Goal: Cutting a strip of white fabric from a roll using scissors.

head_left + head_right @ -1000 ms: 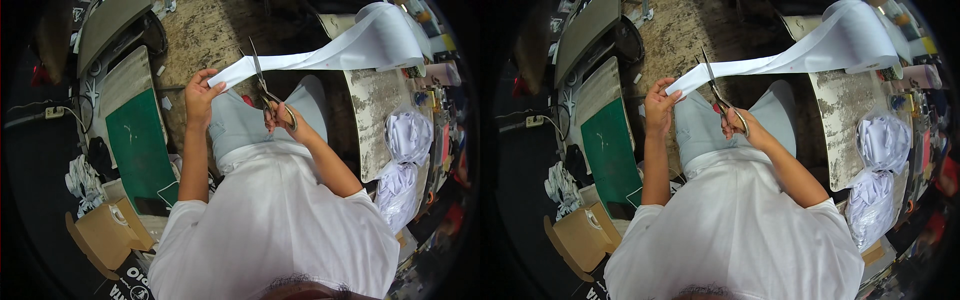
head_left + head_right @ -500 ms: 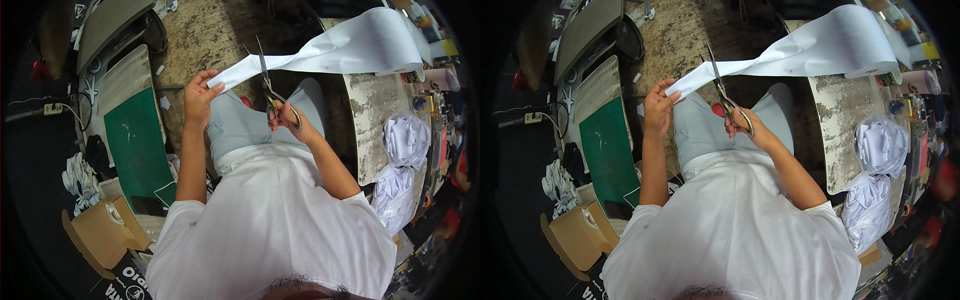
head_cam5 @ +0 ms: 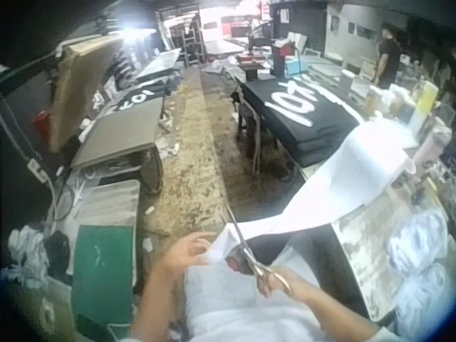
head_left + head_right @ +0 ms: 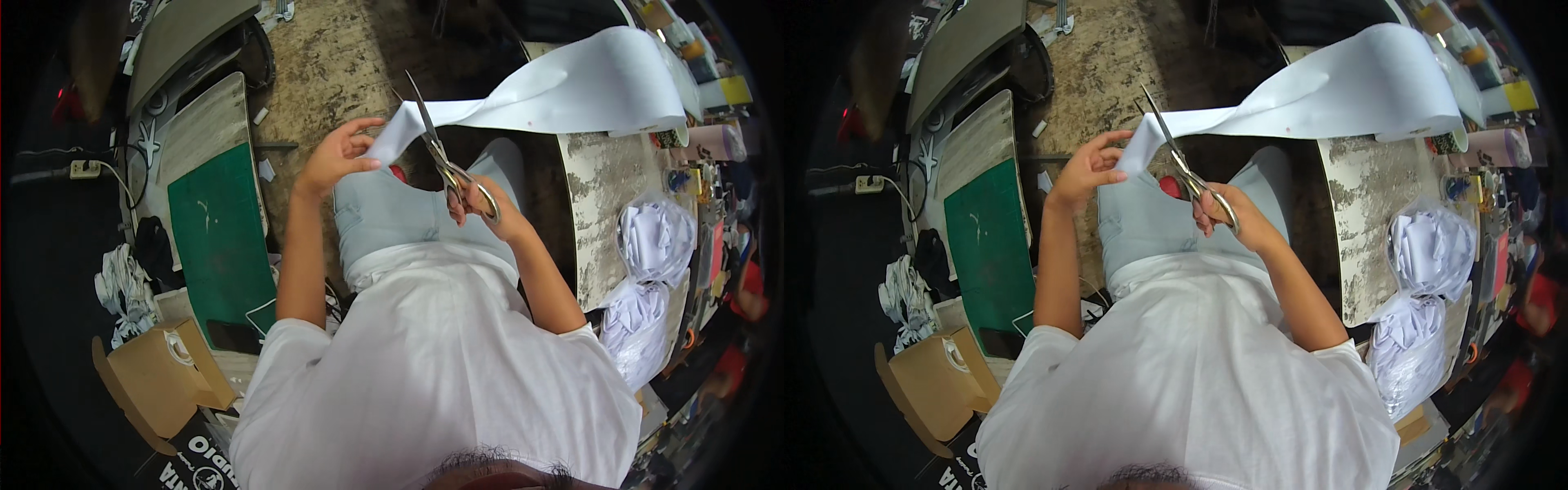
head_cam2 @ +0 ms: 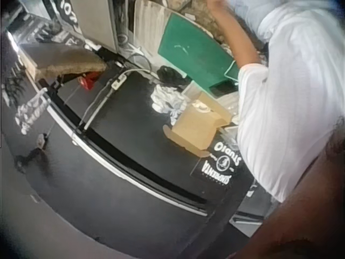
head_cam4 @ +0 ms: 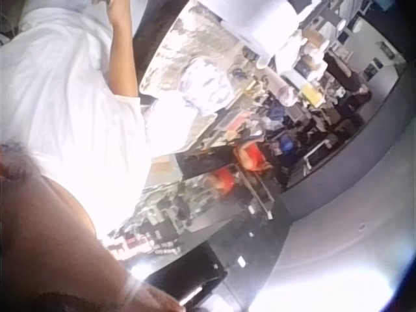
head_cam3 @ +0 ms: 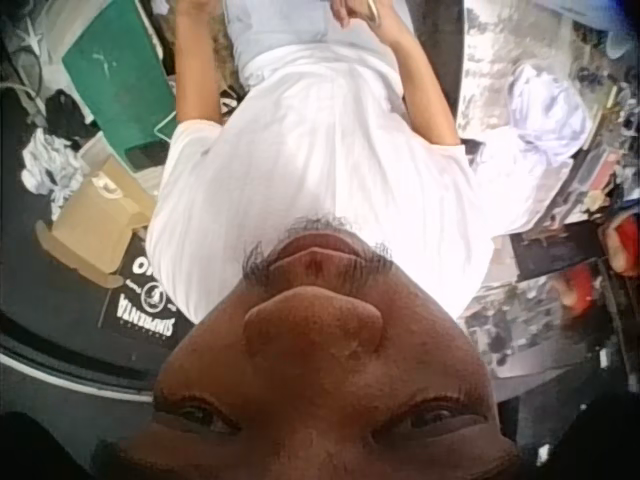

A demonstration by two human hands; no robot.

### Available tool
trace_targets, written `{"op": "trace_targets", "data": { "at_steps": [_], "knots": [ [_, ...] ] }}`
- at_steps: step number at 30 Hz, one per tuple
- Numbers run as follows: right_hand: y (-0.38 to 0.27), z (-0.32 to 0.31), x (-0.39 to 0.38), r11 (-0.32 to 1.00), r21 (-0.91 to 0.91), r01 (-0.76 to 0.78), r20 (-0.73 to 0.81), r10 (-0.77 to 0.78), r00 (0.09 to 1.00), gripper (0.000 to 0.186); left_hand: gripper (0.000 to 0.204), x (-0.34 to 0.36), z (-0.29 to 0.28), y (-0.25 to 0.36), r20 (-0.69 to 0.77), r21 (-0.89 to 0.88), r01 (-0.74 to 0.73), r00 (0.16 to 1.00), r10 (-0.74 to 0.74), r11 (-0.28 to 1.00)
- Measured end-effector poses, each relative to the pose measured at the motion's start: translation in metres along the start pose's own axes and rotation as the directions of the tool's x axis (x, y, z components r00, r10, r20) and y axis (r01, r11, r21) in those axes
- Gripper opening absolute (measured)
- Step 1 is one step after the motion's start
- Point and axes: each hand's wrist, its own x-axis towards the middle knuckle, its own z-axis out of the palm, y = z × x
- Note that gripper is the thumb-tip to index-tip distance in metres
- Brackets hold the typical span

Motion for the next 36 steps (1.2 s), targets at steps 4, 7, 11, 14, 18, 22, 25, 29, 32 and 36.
{"op": "trace_targets", "data": {
  "at_steps": [4,7,11,14,18,22,25,29,32,36],
  "knots": [
    [-0.006,-0.003,-0.009,0.999,-0.030,0.028,0.076,-0.026,0.997,0.055,0.095,0.038,0.013,0.022,0.233,0.029,-0.136,0.964,0.126,0.990],
    [-0.012,-0.001,-0.010,0.999,-0.037,0.041,0.068,-0.038,0.997,0.056,0.090,0.062,0.016,0.045,0.374,-0.055,-0.138,0.915,0.149,0.989],
    [-0.015,-0.007,-0.015,0.997,-0.034,0.076,0.036,-0.075,0.997,0.059,0.081,0.069,0.037,0.061,0.443,0.043,-0.154,0.888,0.119,0.987],
    [-0.014,-0.013,-0.017,0.999,-0.010,0.050,0.045,-0.049,0.998,0.062,0.069,0.077,0.038,0.047,0.447,-0.082,-0.110,0.884,0.135,0.991],
    [-0.013,-0.016,-0.018,0.998,-0.018,0.053,0.043,-0.052,0.998,0.067,0.051,0.077,0.047,0.035,0.419,-0.180,-0.038,0.901,0.111,0.983],
    [-0.010,-0.014,-0.017,0.998,-0.017,0.053,0.065,-0.052,0.996,0.071,0.031,0.080,0.041,0.026,0.435,-0.195,0.007,0.897,0.081,0.981],
    [-0.007,-0.009,-0.018,0.999,0.004,0.051,0.063,-0.051,0.997,0.071,0.026,0.077,0.037,0.024,0.383,-0.131,-0.066,0.917,0.112,0.989],
    [-0.012,-0.011,-0.018,0.999,0.003,0.040,0.057,-0.040,0.998,0.071,0.023,0.074,0.045,0.025,0.267,-0.089,-0.106,0.955,0.126,0.990],
    [-0.016,-0.012,-0.020,0.998,0.043,0.051,0.064,-0.054,0.996,0.068,0.020,0.073,0.044,0.025,0.317,-0.148,-0.030,0.945,0.076,0.989],
    [-0.014,-0.011,-0.021,0.999,0.030,0.025,-0.008,-0.025,1.000,0.030,0.017,0.068,0.047,0.020,0.248,-0.048,-0.198,0.947,0.204,0.979]
  ]
}}
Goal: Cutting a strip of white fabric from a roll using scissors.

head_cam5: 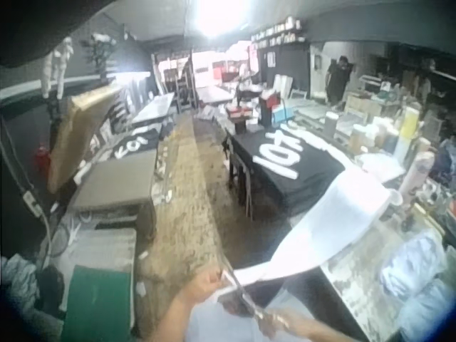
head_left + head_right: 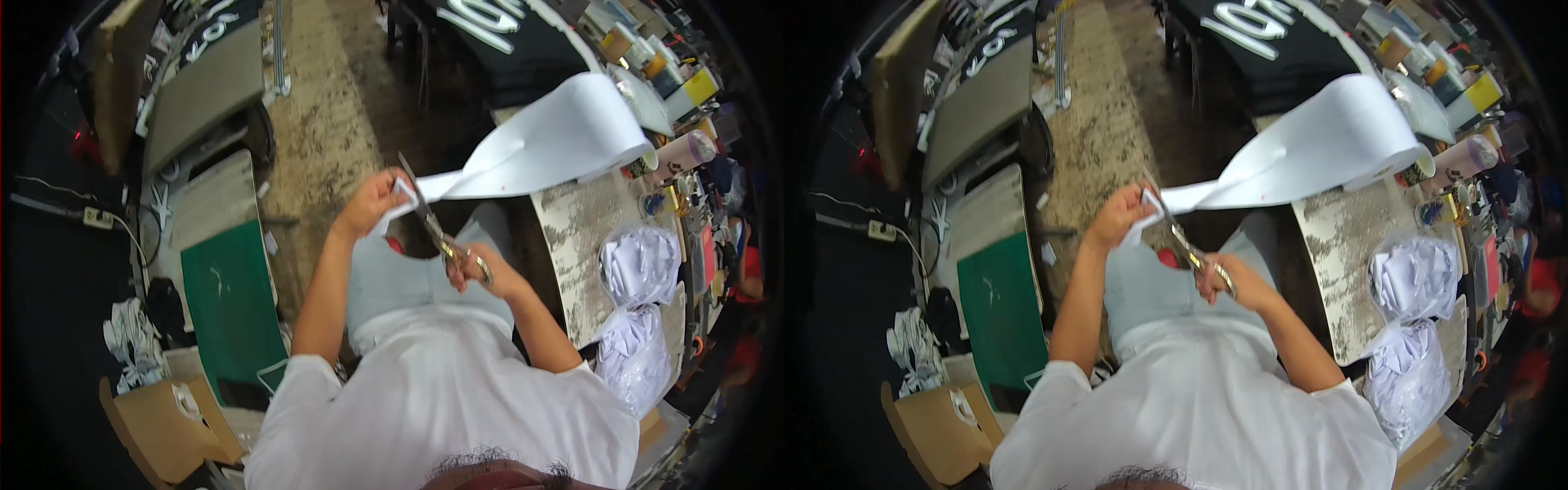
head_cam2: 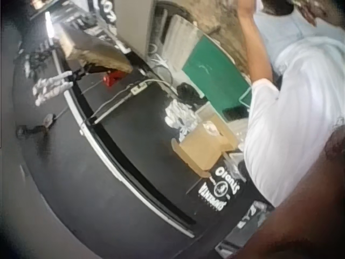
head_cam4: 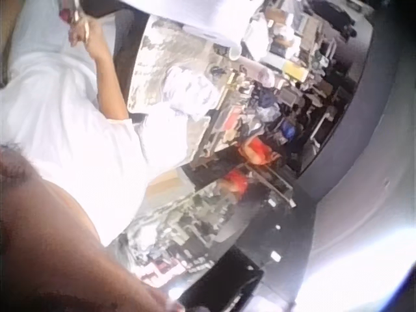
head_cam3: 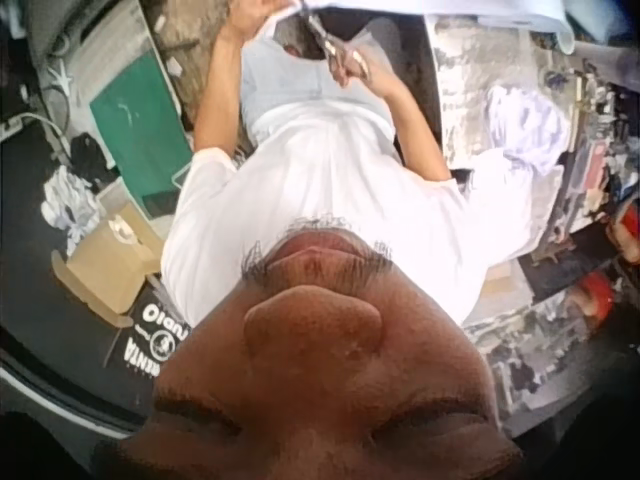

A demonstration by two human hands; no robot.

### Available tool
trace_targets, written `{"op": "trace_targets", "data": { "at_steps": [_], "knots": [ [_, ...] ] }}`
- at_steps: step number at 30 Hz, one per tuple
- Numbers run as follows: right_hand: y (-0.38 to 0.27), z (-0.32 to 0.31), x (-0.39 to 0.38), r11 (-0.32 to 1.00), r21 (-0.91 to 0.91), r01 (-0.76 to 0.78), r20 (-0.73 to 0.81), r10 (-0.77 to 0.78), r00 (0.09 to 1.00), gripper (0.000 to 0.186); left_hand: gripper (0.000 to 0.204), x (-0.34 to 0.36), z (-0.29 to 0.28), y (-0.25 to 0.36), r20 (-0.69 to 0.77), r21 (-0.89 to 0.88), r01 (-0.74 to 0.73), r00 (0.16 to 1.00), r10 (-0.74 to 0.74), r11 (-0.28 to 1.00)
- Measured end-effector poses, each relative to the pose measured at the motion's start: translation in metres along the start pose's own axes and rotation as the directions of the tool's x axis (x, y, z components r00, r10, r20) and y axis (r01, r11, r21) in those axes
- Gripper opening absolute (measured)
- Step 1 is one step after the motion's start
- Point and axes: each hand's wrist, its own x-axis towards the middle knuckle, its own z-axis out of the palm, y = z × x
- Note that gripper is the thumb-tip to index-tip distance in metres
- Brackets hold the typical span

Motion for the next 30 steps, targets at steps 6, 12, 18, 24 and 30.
{"op": "trace_targets", "data": {
  "at_steps": [6,12,18,24,30],
  "knots": [
    [0.000,0.010,-0.004,0.998,-0.012,-0.055,-0.002,0.055,0.998,0.034,0.015,-0.014,-0.001,0.001,0.033,0.042,0.034,0.999,-0.036,0.999],
    [-0.009,0.016,-0.006,0.997,-0.045,-0.057,0.011,0.058,0.998,0.038,0.014,-0.020,0.011,0.013,-0.007,-0.022,0.016,1.000,-0.016,1.000],
    [-0.007,0.022,-0.009,0.997,-0.027,-0.068,0.034,0.069,0.997,0.047,0.016,-0.029,0.018,0.011,-0.019,-0.036,-0.003,1.000,0.002,0.999],
    [-0.007,0.029,-0.015,0.994,-0.067,-0.085,0.057,0.089,0.994,0.052,0.030,-0.040,0.020,0.005,0.007,-0.057,-0.011,1.000,0.012,0.998],
    [-0.001,0.032,-0.027,0.996,-0.036,-0.080,0.079,0.083,0.993,0.062,0.025,-0.050,0.032,0.011,0.045,-0.075,-0.031,0.998,0.035,0.997]
  ]
}}
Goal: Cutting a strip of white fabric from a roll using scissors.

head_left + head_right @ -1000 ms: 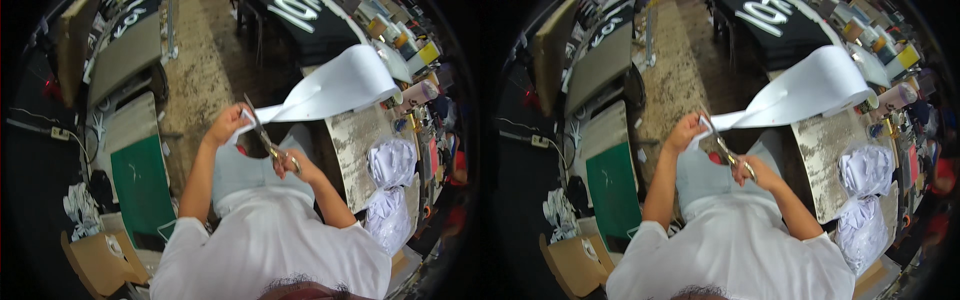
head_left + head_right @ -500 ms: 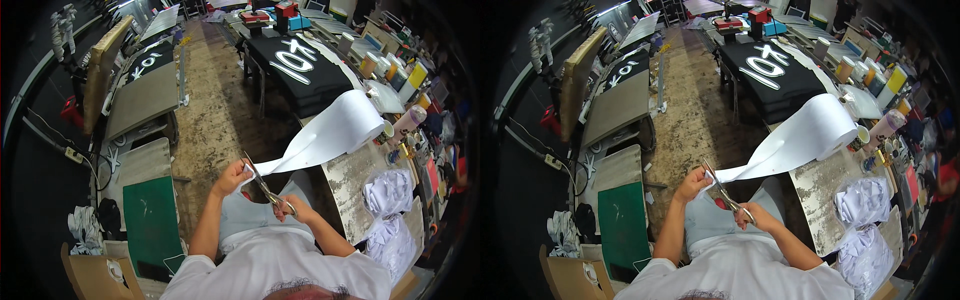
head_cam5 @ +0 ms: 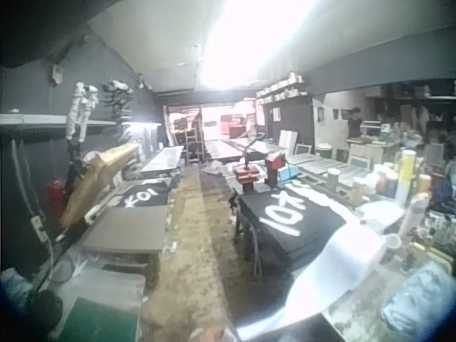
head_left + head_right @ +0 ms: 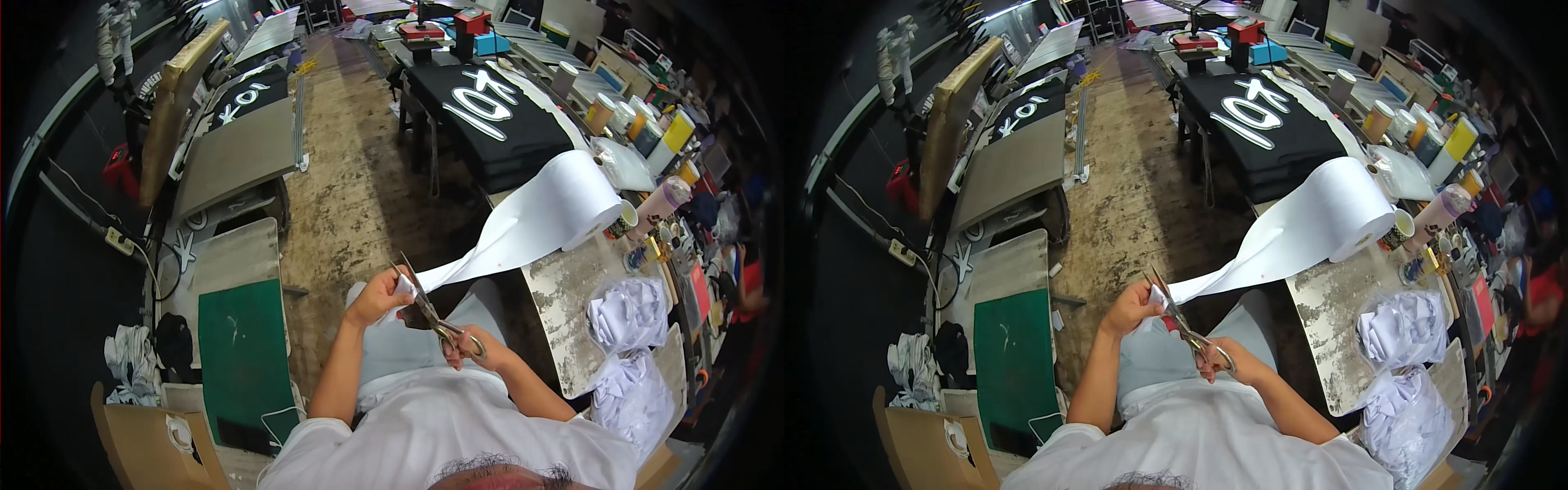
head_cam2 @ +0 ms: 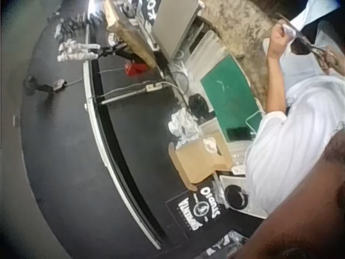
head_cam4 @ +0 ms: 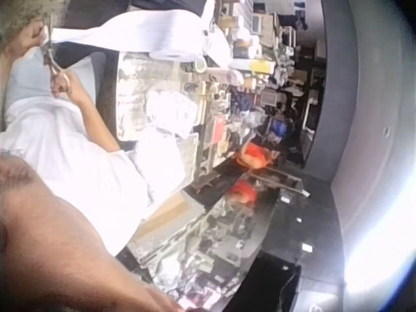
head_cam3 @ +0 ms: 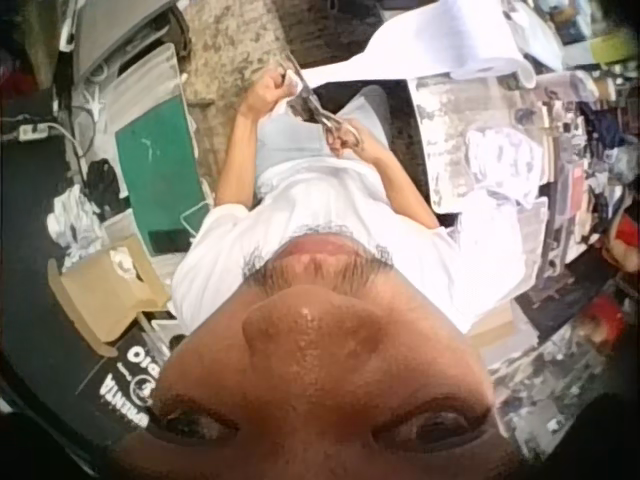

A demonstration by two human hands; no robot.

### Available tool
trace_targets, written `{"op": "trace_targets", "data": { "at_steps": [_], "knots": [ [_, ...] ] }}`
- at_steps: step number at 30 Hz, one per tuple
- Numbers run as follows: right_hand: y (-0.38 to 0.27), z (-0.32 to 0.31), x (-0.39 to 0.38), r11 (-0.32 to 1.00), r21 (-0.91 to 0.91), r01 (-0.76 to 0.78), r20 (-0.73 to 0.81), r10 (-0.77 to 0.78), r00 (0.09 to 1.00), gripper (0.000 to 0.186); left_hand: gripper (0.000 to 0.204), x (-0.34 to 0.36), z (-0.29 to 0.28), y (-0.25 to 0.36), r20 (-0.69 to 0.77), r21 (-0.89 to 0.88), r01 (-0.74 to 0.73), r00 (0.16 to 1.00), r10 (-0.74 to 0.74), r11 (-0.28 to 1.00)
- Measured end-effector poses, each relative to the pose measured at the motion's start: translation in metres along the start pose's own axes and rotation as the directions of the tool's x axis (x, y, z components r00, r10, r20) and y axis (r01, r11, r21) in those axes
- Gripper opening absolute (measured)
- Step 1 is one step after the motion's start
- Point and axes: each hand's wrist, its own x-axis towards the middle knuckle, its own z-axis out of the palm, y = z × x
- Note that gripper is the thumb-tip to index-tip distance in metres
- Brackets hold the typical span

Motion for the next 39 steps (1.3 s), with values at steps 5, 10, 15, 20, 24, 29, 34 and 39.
{"op": "trace_targets", "data": {
  "at_steps": [5,10,15,20,24,29,34,39],
  "knots": [
    [0.003,-0.002,-0.003,0.999,0.037,0.033,0.009,-0.033,0.999,0.063,0.026,-0.002,0.009,0.000,-0.081,0.027,0.022,0.997,-0.019,0.999],
    [0.004,0.000,-0.002,0.999,0.032,-0.029,0.003,0.029,1.000,0.063,0.023,-0.007,0.005,-0.009,-0.089,0.035,0.008,0.996,-0.005,0.999],
    [0.004,-0.007,0.000,0.999,0.050,0.009,0.046,-0.011,0.999,0.063,0.024,-0.005,0.001,-0.006,-0.056,0.010,0.036,0.998,-0.035,0.999],
    [-0.002,-0.005,0.005,0.996,0.084,0.010,0.036,-0.013,0.999,0.066,0.024,0.006,-0.002,0.001,-0.052,0.077,0.053,0.997,-0.049,0.996],
    [0.001,-0.009,0.005,0.997,0.078,0.006,0.040,-0.009,0.999,0.066,0.023,0.005,0.002,0.002,-0.069,0.094,0.080,0.995,-0.073,0.992],
    [0.013,-0.002,0.005,0.997,0.077,0.003,0.047,-0.007,0.999,0.066,0.025,-0.013,0.003,-0.005,-0.098,0.028,0.106,0.990,-0.103,0.994],
    [0.031,-0.023,0.006,0.990,0.127,0.064,0.097,-0.077,0.992,0.059,0.022,-0.006,-0.006,-0.014,-0.157,0.226,0.114,0.984,-0.079,0.967],
    [0.013,-0.012,0.012,0.996,0.067,0.060,0.107,-0.067,0.992,0.074,0.022,0.004,-0.007,-0.012,-0.123,0.074,0.113,0.987,-0.103,0.991]
  ]
}}
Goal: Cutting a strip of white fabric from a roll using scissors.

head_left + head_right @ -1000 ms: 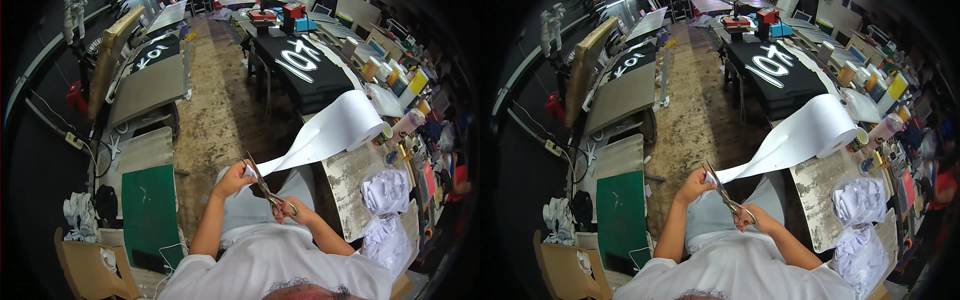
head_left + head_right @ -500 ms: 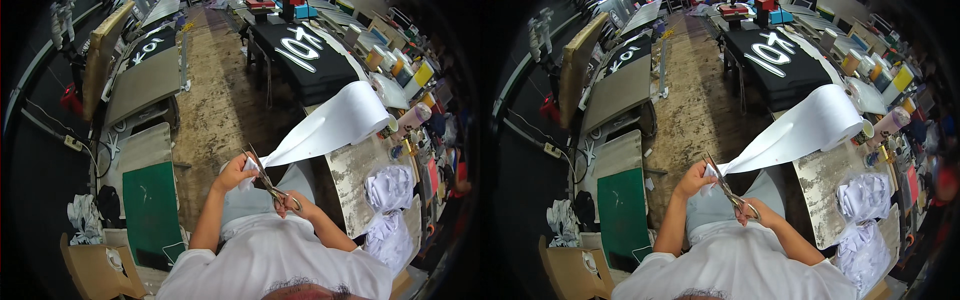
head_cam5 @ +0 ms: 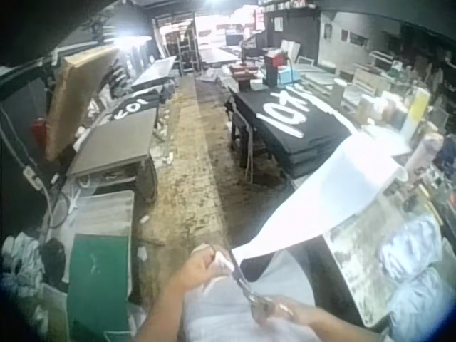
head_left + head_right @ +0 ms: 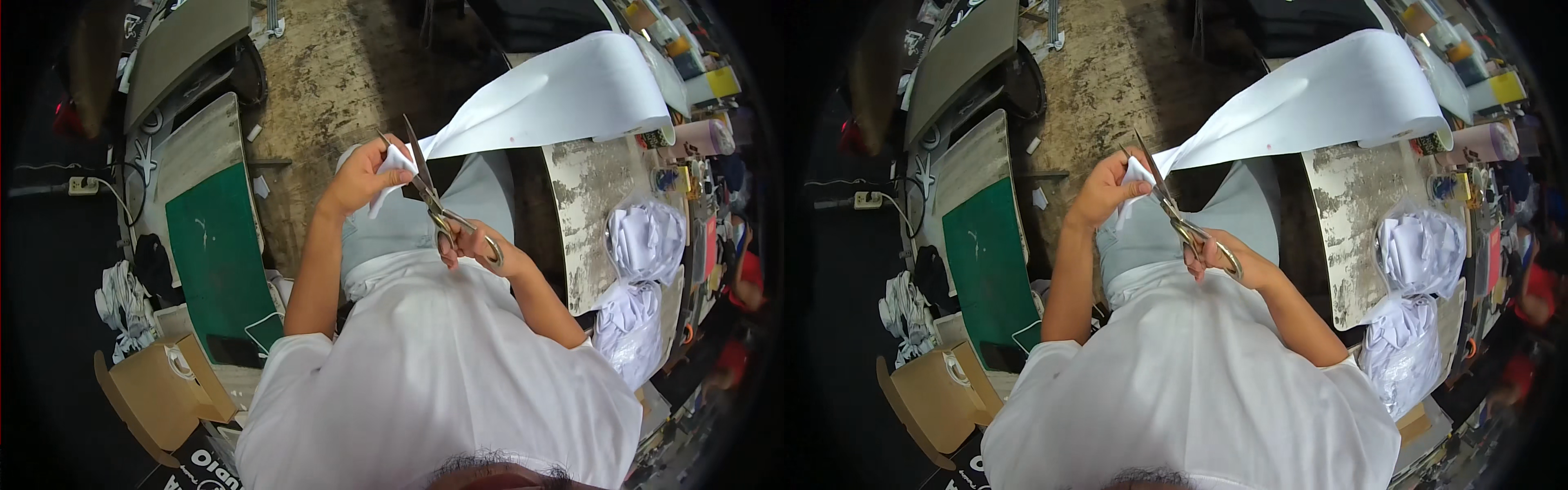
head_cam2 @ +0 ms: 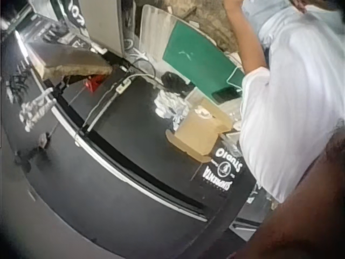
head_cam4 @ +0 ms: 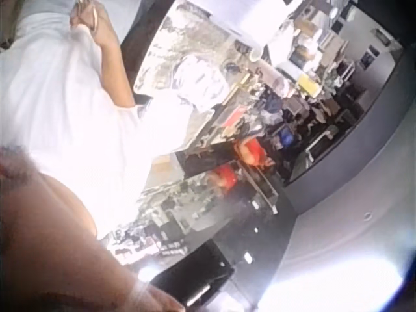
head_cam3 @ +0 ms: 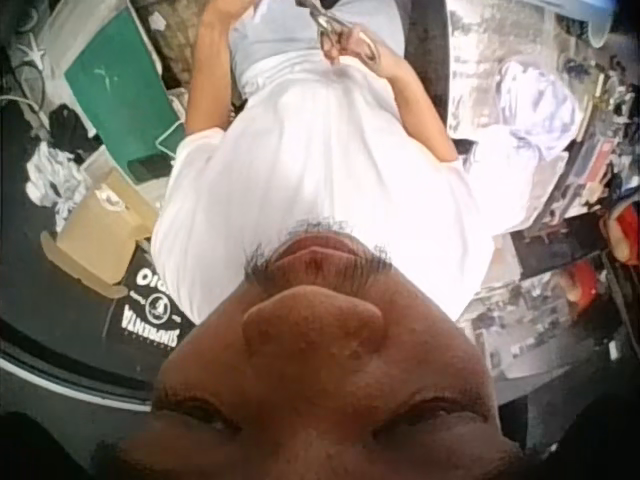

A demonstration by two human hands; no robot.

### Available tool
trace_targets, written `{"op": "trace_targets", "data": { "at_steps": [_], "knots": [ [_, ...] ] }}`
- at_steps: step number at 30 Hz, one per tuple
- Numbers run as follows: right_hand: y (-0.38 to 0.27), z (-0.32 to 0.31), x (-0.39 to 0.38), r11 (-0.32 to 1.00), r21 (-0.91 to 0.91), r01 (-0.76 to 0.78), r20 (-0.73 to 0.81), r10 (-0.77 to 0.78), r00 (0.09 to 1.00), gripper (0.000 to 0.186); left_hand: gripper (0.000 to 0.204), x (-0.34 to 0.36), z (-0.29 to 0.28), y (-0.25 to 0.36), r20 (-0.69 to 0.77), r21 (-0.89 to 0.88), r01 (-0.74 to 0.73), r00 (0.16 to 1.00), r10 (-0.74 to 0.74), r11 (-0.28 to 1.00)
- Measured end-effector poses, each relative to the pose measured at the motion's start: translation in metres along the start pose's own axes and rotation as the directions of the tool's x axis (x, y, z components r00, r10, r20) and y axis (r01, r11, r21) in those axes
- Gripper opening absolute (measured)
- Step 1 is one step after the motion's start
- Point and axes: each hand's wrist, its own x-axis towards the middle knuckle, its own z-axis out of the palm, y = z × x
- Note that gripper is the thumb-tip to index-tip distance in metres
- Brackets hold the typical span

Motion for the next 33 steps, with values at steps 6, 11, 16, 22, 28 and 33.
{"op": "trace_targets", "data": {
  "at_steps": [6,11,16,22,28,33],
  "knots": [
    [0.001,0.002,-0.002,0.997,0.074,-0.037,-0.030,0.039,0.999,0.079,0.024,0.005,-0.001,-0.010,0.071,0.069,0.065,0.995,-0.070,0.995],
    [0.002,0.004,0.000,0.989,0.117,-0.089,-0.045,0.095,0.994,0.071,0.024,0.000,-0.016,-0.020,0.084,0.075,0.035,0.996,-0.042,0.997],
    [-0.004,0.009,0.006,0.992,0.075,-0.098,-0.100,0.105,0.989,0.056,0.020,-0.006,-0.022,-0.012,0.091,0.145,0.008,0.996,-0.021,0.989],
    [-0.004,0.011,0.003,0.982,0.058,-0.179,-0.169,0.186,0.968,0.052,0.021,-0.007,-0.020,-0.011,0.085,0.140,-0.002,0.996,-0.010,0.990],
    [0.001,0.015,0.010,0.999,0.032,-0.038,-0.190,0.043,0.981,0.071,0.023,0.003,-0.013,-0.024,0.159,0.086,0.008,0.987,-0.022,0.996],
    [-0.004,0.016,0.010,0.997,0.051,-0.058,-0.197,0.067,0.978,0.069,0.025,0.003,-0.013,-0.018,0.148,0.099,0.025,0.988,-0.040,0.995]
  ]
}}
